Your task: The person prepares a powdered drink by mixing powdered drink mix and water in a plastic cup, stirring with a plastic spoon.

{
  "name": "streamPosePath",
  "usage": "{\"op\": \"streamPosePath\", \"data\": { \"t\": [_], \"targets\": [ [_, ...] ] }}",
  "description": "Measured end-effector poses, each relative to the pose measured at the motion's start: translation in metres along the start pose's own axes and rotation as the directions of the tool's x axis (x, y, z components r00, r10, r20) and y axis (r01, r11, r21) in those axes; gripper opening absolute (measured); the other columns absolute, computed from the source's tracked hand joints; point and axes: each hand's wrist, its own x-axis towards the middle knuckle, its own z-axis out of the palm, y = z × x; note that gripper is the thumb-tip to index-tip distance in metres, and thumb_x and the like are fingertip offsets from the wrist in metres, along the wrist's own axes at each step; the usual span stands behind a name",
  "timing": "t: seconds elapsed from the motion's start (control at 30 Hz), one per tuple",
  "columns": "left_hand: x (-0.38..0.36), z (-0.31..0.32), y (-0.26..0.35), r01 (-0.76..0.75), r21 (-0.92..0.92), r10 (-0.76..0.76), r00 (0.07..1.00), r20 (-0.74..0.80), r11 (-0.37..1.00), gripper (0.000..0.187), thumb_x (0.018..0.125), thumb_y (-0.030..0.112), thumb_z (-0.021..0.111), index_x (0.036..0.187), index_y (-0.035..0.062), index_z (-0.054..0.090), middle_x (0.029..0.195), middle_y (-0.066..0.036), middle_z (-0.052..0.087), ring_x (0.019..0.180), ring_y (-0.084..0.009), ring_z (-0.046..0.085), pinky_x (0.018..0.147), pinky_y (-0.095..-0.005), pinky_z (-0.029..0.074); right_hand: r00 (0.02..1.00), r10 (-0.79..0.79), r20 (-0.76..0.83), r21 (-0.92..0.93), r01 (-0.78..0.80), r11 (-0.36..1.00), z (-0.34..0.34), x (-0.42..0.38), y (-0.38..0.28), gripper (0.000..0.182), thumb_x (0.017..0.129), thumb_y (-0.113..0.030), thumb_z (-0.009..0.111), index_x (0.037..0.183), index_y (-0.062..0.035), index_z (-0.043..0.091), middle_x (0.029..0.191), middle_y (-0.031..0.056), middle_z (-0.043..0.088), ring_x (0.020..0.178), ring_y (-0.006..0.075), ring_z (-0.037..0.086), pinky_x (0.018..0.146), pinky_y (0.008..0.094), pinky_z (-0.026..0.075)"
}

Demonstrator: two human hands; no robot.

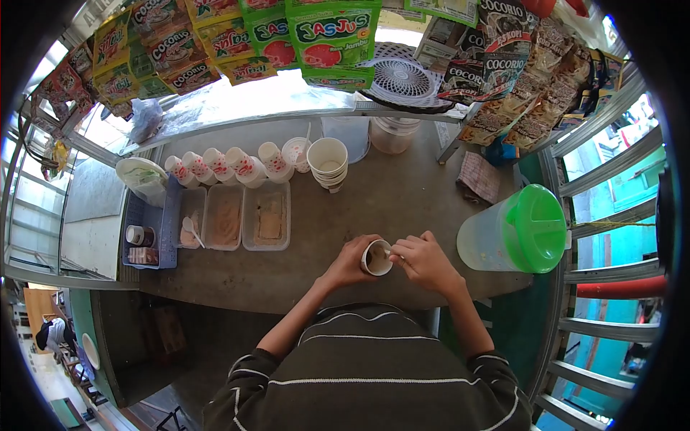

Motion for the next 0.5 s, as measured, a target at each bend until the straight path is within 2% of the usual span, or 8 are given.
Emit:
{"op": "streamPosePath", "data": {
  "t": [0.1,0.2,0.27,0.3,0.37,0.4,0.47,0.5],
  "targets": [
    [-0.0003,0.0027,-0.0027,-0.001,-0.023,0.001,1.000,-0.004,1.000,0.076,0.051,0.013,0.082,0.119,0.0060,0.048,0.112,-0.014,0.058,0.105,-0.0336,0.057,0.088,-0.0414,0.046,0.999,0.001,0.032,-0.019,0.000,1.000,-0.0043,-0.0013,-0.0058,0.018,0.093,-0.024,0.050,0.089,-0.0092,0.058,0.082,0.0042,0.058,0.081,0.0213,0.055,0.077,0.0357,0.032],
    [-0.0011,0.0037,-0.0038,-0.005,0.029,0.005,1.000,0.003,1.000,0.076,0.052,0.014,0.083,0.119,0.0063,0.048,0.112,-0.014,0.058,0.105,-0.0335,0.056,0.088,-0.0421,0.045,0.990,0.021,0.136,-0.027,-0.017,0.999,-0.0050,0.0000,-0.0091,0.017,0.093,-0.025,0.050,0.089,-0.0097,0.058,0.081,0.0043,0.058,0.082,0.0208,0.055,0.077,0.0357,0.032],
    [-0.0004,0.0012,-0.0006,0.004,0.001,-0.004,1.000,0.007,1.000,0.076,0.053,0.015,0.082,0.119,0.0067,0.048,0.114,-0.014,0.057,0.106,-0.0333,0.056,0.089,-0.0428,0.045,1.000,0.011,-0.020,-0.122,-0.014,0.992,-0.0052,0.0007,-0.0070,0.018,0.093,-0.025,0.050,0.088,-0.0098,0.058,0.079,0.0046,0.057,0.080,0.0207,0.055,0.077,0.0354,0.032],
    [-0.0002,0.0010,0.0001,0.004,0.002,-0.004,1.000,0.006,1.000,0.076,0.053,0.015,0.082,0.119,0.0067,0.048,0.114,-0.014,0.057,0.106,-0.0333,0.056,0.089,-0.0428,0.045,1.000,0.010,-0.019,-0.122,-0.013,0.992,-0.0050,0.0001,-0.0075,0.018,0.093,-0.025,0.050,0.088,-0.0098,0.058,0.079,0.0046,0.057,0.080,0.0207,0.055,0.077,0.0354,0.032],
    [0.0003,0.0014,0.0011,0.001,0.010,-0.002,1.000,0.031,1.000,0.075,0.053,0.015,0.082,0.119,0.0068,0.048,0.113,-0.014,0.057,0.105,-0.0333,0.056,0.088,-0.0431,0.045,0.993,-0.019,0.121,0.011,0.017,1.000,-0.0041,-0.0026,-0.0092,0.019,0.094,-0.025,0.049,0.088,-0.0095,0.058,0.078,0.0049,0.057,0.078,0.0210,0.055,0.077,0.0349,0.032],
    [0.0006,0.0019,0.0006,0.000,0.009,0.000,0.999,0.033,1.000,0.075,0.053,0.015,0.082,0.119,0.0068,0.048,0.113,-0.014,0.057,0.105,-0.0333,0.056,0.088,-0.0431,0.045,0.993,-0.016,0.119,0.011,0.015,1.000,-0.0038,-0.0022,-0.0089,0.019,0.094,-0.025,0.049,0.088,-0.0095,0.058,0.078,0.0049,0.057,0.078,0.0210,0.055,0.077,0.0349,0.032],
    [0.0007,0.0019,-0.0011,0.001,0.025,-0.002,0.999,0.044,1.000,0.075,0.053,0.015,0.082,0.119,0.0068,0.048,0.112,-0.015,0.057,0.105,-0.0339,0.056,0.088,-0.0431,0.045,0.999,0.038,-0.031,-0.120,-0.042,0.992,-0.0029,0.0008,-0.0079,0.020,0.094,-0.025,0.048,0.087,-0.0091,0.058,0.080,0.0051,0.058,0.078,0.0218,0.055,0.077,0.0352,0.032],
    [0.0011,0.0016,-0.0006,0.002,0.026,-0.003,0.999,0.041,1.000,0.075,0.053,0.015,0.082,0.119,0.0068,0.048,0.112,-0.015,0.057,0.105,-0.0339,0.056,0.088,-0.0431,0.045,0.999,0.035,-0.030,-0.120,-0.038,0.992,-0.0036,0.0003,-0.0081,0.020,0.094,-0.025,0.048,0.087,-0.0091,0.058,0.080,0.0051,0.058,0.078,0.0218,0.055,0.077,0.0352,0.032]
  ]
}}
